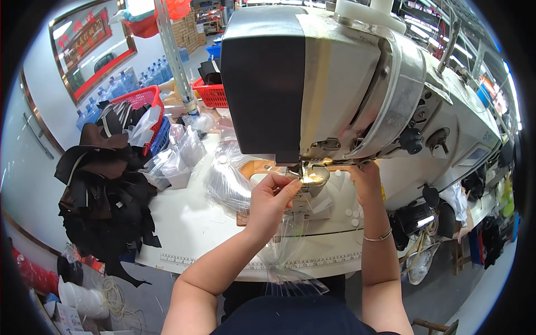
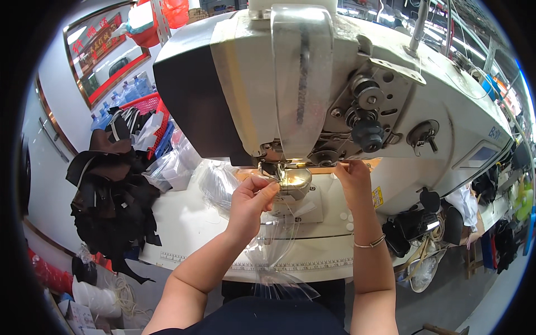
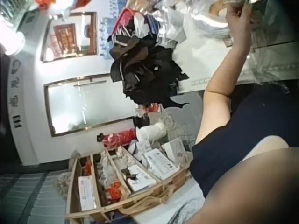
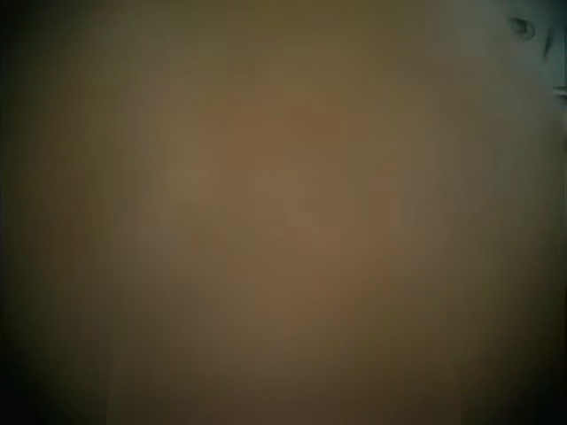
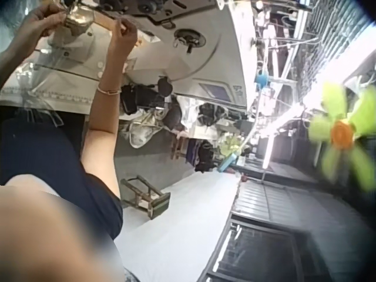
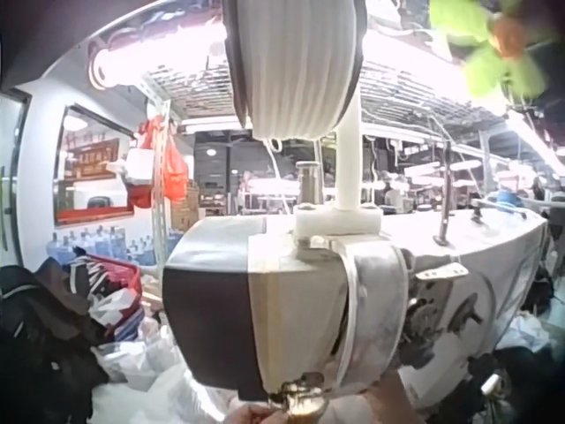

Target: Stitching small white circular components onto transparent plastic shoe upper sections using an industrial sewing machine.

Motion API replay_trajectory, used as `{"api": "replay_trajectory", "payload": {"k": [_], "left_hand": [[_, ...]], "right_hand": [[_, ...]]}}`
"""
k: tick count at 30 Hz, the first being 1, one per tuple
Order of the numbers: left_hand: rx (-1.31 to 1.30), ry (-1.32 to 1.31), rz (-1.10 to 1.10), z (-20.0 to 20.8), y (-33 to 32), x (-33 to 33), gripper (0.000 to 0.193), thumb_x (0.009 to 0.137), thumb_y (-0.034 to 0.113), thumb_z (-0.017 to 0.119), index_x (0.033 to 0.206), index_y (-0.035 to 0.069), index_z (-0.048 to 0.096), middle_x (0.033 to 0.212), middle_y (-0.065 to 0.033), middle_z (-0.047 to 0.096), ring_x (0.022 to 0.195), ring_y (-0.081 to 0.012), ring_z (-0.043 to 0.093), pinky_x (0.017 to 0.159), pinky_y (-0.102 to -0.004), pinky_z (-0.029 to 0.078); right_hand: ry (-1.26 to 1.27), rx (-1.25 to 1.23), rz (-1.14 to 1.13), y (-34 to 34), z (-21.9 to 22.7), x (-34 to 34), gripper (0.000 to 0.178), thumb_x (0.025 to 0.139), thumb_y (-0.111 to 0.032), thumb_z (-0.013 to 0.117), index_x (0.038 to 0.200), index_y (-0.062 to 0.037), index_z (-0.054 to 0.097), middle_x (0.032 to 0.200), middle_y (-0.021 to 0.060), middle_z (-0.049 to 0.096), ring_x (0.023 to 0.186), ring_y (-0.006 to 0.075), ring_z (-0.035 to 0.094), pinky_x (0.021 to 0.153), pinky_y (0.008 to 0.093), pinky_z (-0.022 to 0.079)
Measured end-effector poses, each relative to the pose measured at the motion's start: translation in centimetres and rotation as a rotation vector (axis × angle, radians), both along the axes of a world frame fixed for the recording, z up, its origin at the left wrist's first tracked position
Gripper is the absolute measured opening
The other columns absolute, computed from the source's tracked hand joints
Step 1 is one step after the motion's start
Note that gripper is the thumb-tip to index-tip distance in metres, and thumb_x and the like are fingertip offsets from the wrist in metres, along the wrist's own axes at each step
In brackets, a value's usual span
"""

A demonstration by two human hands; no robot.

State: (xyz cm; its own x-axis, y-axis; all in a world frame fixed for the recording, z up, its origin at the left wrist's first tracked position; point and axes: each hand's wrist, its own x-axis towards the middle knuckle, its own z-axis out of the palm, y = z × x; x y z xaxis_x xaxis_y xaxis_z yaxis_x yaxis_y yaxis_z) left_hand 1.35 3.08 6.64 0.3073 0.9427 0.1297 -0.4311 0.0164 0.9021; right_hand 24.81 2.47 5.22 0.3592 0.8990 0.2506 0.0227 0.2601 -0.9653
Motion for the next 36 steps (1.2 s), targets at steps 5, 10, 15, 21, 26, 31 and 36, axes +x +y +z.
{"api": "replay_trajectory", "payload": {"k": [5, 10, 15, 21, 26, 31, 36], "left_hand": [[-0.166, -0.065, -0.047, 0.0, 1.4, -0.7, 0.025, 0.080, 0.014, 0.065, 0.099, 0.000, 0.055, 0.073, -0.0008, 0.055, 0.055, -0.0040, 0.043, 0.048, -0.0176, 0.032], [-0.255, -0.184, -0.048, 0.8, 1.9, -0.7, 0.012, 0.081, 0.006, 0.054, 0.093, 0.004, 0.054, 0.074, -0.0020, 0.055, 0.062, -0.0097, 0.050, 0.054, -0.0230, 0.039], [-0.193, -0.380, 0.184, 1.1, 3.5, -4.9, 0.011, 0.085, 0.007, 0.051, 0.095, 0.004, 0.046, 0.089, -0.0071, 0.055, 0.084, -0.0182, 0.060, 0.070, -0.0262, 0.050], [0.045, -0.023, 0.419, -0.3, -2.6, -10.6, 0.028, 0.085, 0.000, 0.051, 0.111, -0.002, 0.041, 0.089, -0.0115, 0.058, 0.080, -0.0173, 0.061, 0.069, -0.0238, 0.051], [0.077, 0.063, 0.331, 0.3, -6.9, -12.8, 0.036, 0.084, -0.005, 0.049, 0.117, -0.005, 0.037, 0.099, -0.0177, 0.059, 0.084, -0.0173, 0.061, 0.075, -0.0258, 0.051], [0.062, -0.002, 0.266, 0.6, -8.3, -13.2, 0.041, 0.082, -0.007, 0.052, 0.120, -0.005, 0.037, 0.099, -0.0166, 0.059, 0.087, -0.0168, 0.060, 0.080, -0.0271, 0.051], [0.050, 0.025, 0.176, 0.3, -8.5, -13.4, 0.043, 0.081, -0.006, 0.053, 0.121, -0.006, 0.036, 0.098, -0.0163, 0.059, 0.088, -0.0169, 0.060, 0.080, -0.0277, 0.051]], "right_hand": [[-0.253, -0.138, -0.309, -3.4, -0.3, -0.3, 0.023, 0.078, -0.009, 0.062, 0.098, 0.0005, 0.058, 0.080, -0.0024, 0.057, 0.063, 0.0033, 0.046, 0.057, 0.0182, 0.038], [-0.270, -0.079, -0.180, -6.5, -1.3, -1.1, 0.029, 0.084, -0.006, 0.055, 0.112, -0.0016, 0.053, 0.077, -0.0055, 0.049, 0.061, 0.0017, 0.039, 0.054, 0.0162, 0.033], [-0.542, 0.074, -0.141, -10.2, -1.6, -5.3, 0.029, 0.087, -0.004, 0.049, 0.116, -0.0015, 0.051, 0.076, -0.0049, 0.040, 0.067, 0.0037, 0.035, 0.059, 0.0176, 0.031], [-0.792, 0.405, 0.162, -9.3, 2.6, -14.2, 0.037, 0.076, -0.018, 0.066, 0.111, -0.0048, 0.058, 0.081, 0.0055, 0.052, 0.067, 0.0184, 0.054, 0.057, 0.0298, 0.045], [-0.882, 0.628, 0.123, -5.7, 3.5, -18.7, 0.030, 0.070, -0.013, 0.070, 0.098, -0.0058, 0.062, 0.081, 0.0064, 0.056, 0.066, 0.0215, 0.056, 0.055, 0.0303, 0.045], [-0.913, 0.614, 0.189, -5.8, 2.9, -19.3, 0.028, 0.070, -0.015, 0.070, 0.095, -0.0054, 0.063, 0.079, 0.0057, 0.057, 0.066, 0.0207, 0.057, 0.055, 0.0302, 0.045], [-0.910, 0.625, 0.235, -6.0, 2.9, -19.0, 0.027, 0.069, -0.012, 0.071, 0.094, -0.0053, 0.063, 0.080, 0.0069, 0.058, 0.066, 0.0206, 0.057, 0.056, 0.0296, 0.046]]}}
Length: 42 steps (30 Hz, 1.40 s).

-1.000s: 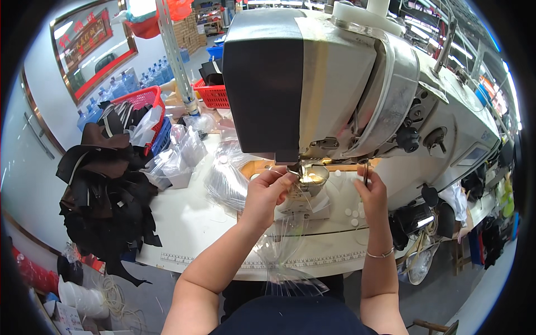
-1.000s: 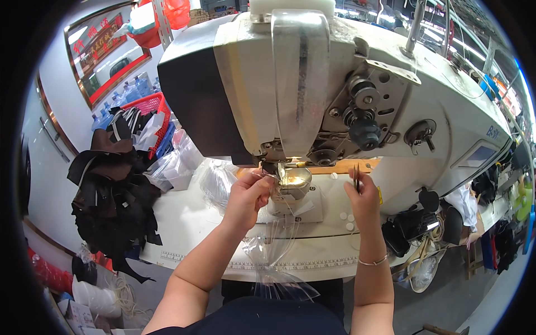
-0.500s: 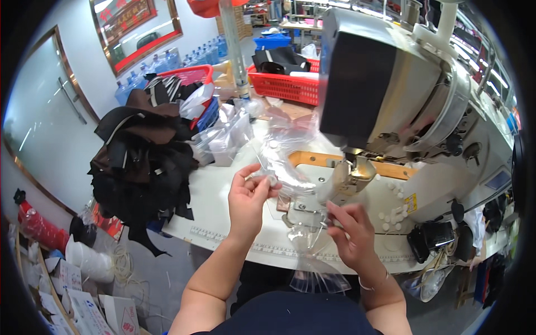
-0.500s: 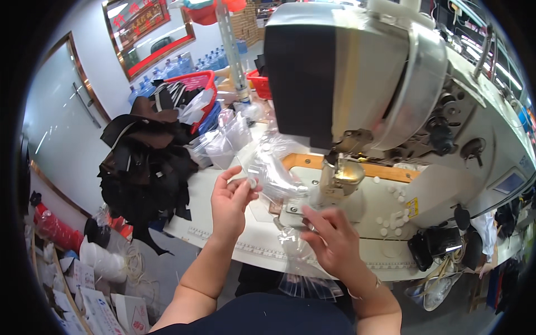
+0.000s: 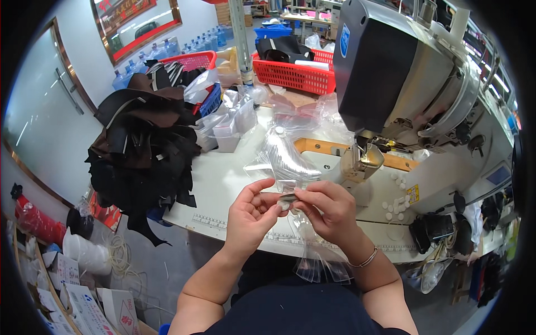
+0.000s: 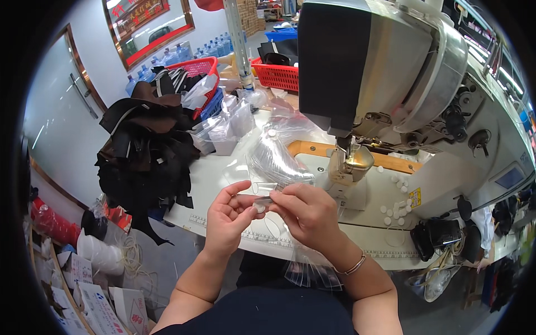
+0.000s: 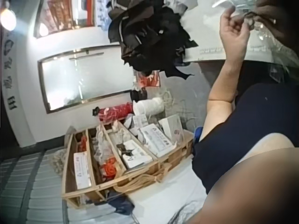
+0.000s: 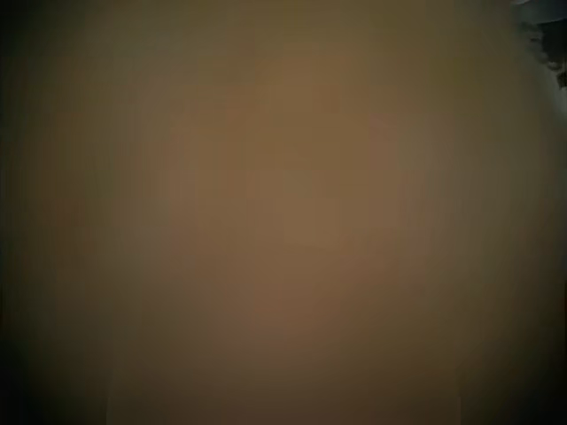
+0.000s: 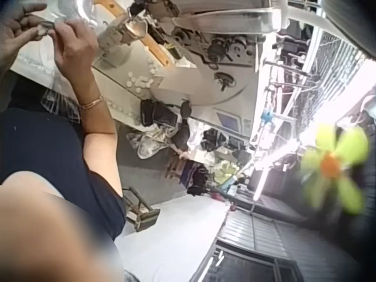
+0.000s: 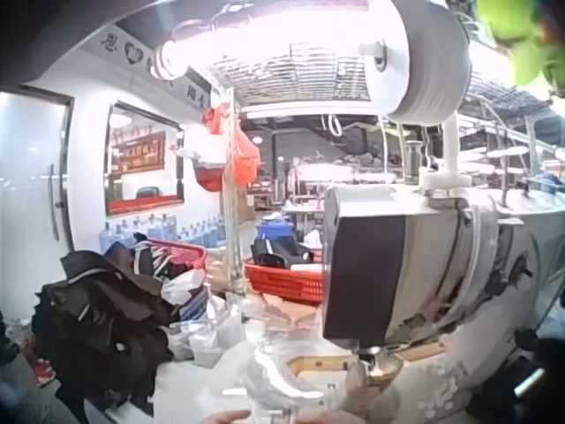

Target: Stitching small white circular components onto transparent plastic shoe upper sections using an industrial sewing machine.

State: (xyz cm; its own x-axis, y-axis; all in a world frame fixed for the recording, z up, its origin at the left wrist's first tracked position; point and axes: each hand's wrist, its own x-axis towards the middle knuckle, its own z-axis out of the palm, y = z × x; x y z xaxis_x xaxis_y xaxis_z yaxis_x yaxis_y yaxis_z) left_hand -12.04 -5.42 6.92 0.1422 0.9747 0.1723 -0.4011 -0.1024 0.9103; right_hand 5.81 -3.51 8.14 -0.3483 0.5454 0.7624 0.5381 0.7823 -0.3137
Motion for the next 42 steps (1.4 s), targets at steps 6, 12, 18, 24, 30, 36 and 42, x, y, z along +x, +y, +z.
{"api": "replay_trajectory", "payload": {"k": [6, 12, 18, 24, 30, 36, 42], "left_hand": [[-0.063, -0.065, -0.055, -0.2, 0.1, 0.5, 0.044, 0.082, -0.005, 0.052, 0.122, -0.006, 0.034, 0.098, -0.0162, 0.058, 0.088, -0.0173, 0.060, 0.081, -0.0280, 0.050], [-0.062, -0.063, -0.076, -0.6, 0.2, 0.5, 0.046, 0.080, -0.006, 0.055, 0.121, -0.005, 0.034, 0.100, -0.0161, 0.058, 0.089, -0.0176, 0.060, 0.081, -0.0279, 0.050], [-0.086, -0.047, -0.094, -0.5, 0.2, 0.8, 0.051, 0.076, -0.007, 0.060, 0.120, -0.003, 0.035, 0.100, -0.0163, 0.058, 0.090, -0.0173, 0.060, 0.080, -0.0262, 0.049], [0.539, 0.465, 0.196, -2.4, 0.6, 0.6, 0.021, 0.069, -0.009, 0.063, 0.085, 0.003, 0.061, 0.091, -0.0095, 0.062, 0.083, -0.0193, 0.062, 0.072, -0.0277, 0.050], [1.430, 0.815, 0.350, -1.1, 1.4, -0.3, 0.021, 0.057, -0.001, 0.066, 0.077, 0.004, 0.063, 0.083, -0.0062, 0.055, 0.083, -0.0220, 0.058, 0.069, -0.0339, 0.052], [1.468, 0.788, 0.436, -1.6, 0.9, 0.3, 0.020, 0.059, -0.001, 0.067, 0.078, 0.006, 0.064, 0.086, -0.0035, 0.053, 0.082, -0.0195, 0.056, 0.072, -0.0347, 0.054], [1.412, 0.774, 0.426, -1.9, 0.7, 0.3, 0.023, 0.060, 0.000, 0.069, 0.080, 0.010, 0.065, 0.088, -0.0029, 0.052, 0.082, -0.0190, 0.053, 0.071, -0.0348, 0.054]], "right_hand": [[0.188, -0.126, 0.029, -0.4, -0.6, 0.2, 0.024, 0.069, -0.011, 0.071, 0.092, -0.0059, 0.064, 0.079, 0.0073, 0.058, 0.066, 0.0198, 0.058, 0.056, 0.0279, 0.046], [-0.001, -0.041, 0.015, -0.4, -0.6, 0.8, 0.022, 0.072, -0.009, 0.070, 0.092, -0.0037, 0.063, 0.082, 0.0092, 0.058, 0.069, 0.0186, 0.058, 0.059, 0.0272, 0.049], [0.521, -0.263, 0.028, -0.8, -1.3, 1.7, 0.018, 0.077, -0.002, 0.065, 0.094, -0.0025, 0.061, 0.087, 0.0059, 0.058, 0.071, 0.0106, 0.056, 0.059, 0.0196, 0.045], [0.629, 0.021, -0.142, -2.0, -1.3, 6.0, 0.025, 0.086, -0.012, 0.050, 0.105, 0.0036, 0.052, 0.089, 0.0059, 0.050, 0.065, 0.0077, 0.041, 0.060, 0.0197, 0.035], [0.271, 0.325, -0.177, -6.8, 2.1, 5.7, 0.035, 0.090, -0.034, 0.048, 0.102, -0.0015, 0.051, 0.080, 0.0090, 0.048, 0.060, 0.0129, 0.042, 0.052, 0.0216, 0.037], [0.241, -0.347, -0.046, -4.9, -0.9, 2.7, 0.026, 0.072, -0.008, 0.070, 0.096, -0.0038, 0.063, 0.083, 0.0087, 0.059, 0.065, 0.0195, 0.059, 0.053, 0.0275, 0.049], [0.161, -0.236, -0.067, -4.7, -1.1, 1.9, 0.027, 0.070, -0.012, 0.071, 0.095, -0.0051, 0.063, 0.079, 0.0081, 0.059, 0.062, 0.0217, 0.058, 0.052, 0.0293, 0.047]]}}
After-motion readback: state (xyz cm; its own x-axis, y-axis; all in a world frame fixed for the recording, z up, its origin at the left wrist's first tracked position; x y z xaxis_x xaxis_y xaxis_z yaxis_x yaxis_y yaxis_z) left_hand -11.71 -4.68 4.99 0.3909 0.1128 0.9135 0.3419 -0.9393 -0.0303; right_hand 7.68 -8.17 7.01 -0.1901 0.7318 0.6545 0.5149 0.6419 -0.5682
